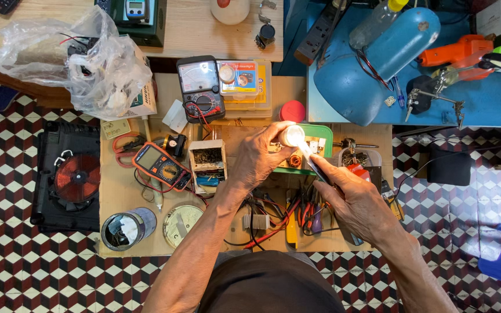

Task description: The person works on a circuit board, using a screwdriver to remove a heatsink and then reattaching it. They also handle a small white cylindrical component and a green plastic container lid, placing items on the workbench.

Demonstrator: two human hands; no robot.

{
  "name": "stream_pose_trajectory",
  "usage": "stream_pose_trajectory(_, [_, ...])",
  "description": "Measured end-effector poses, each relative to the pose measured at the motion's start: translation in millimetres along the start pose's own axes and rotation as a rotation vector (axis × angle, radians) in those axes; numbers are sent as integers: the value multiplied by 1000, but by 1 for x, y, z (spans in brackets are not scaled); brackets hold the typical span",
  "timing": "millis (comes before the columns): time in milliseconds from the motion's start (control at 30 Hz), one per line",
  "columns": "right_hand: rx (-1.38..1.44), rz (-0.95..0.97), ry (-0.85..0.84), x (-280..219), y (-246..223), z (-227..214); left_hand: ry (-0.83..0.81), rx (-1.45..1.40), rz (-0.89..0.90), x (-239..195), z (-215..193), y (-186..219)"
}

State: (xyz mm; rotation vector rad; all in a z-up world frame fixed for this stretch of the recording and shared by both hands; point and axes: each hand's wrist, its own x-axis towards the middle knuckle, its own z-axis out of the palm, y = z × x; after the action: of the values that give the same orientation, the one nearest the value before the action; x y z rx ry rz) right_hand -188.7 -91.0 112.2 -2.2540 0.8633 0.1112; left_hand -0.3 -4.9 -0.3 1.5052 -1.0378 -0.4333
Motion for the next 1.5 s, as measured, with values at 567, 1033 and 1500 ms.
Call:
stream_pose_trajectory(567, [295,-13,102,-16,35,-3,13,12,-36,10,2,3])
stream_pose_trajectory(1033, [1601,-21,-151,-12,55,26,-112,-122,-252,-2,11,18])
stream_pose_trajectory(1500, [239,-329,242,-7,33,35,-110,-109,-202,-10,13,6])
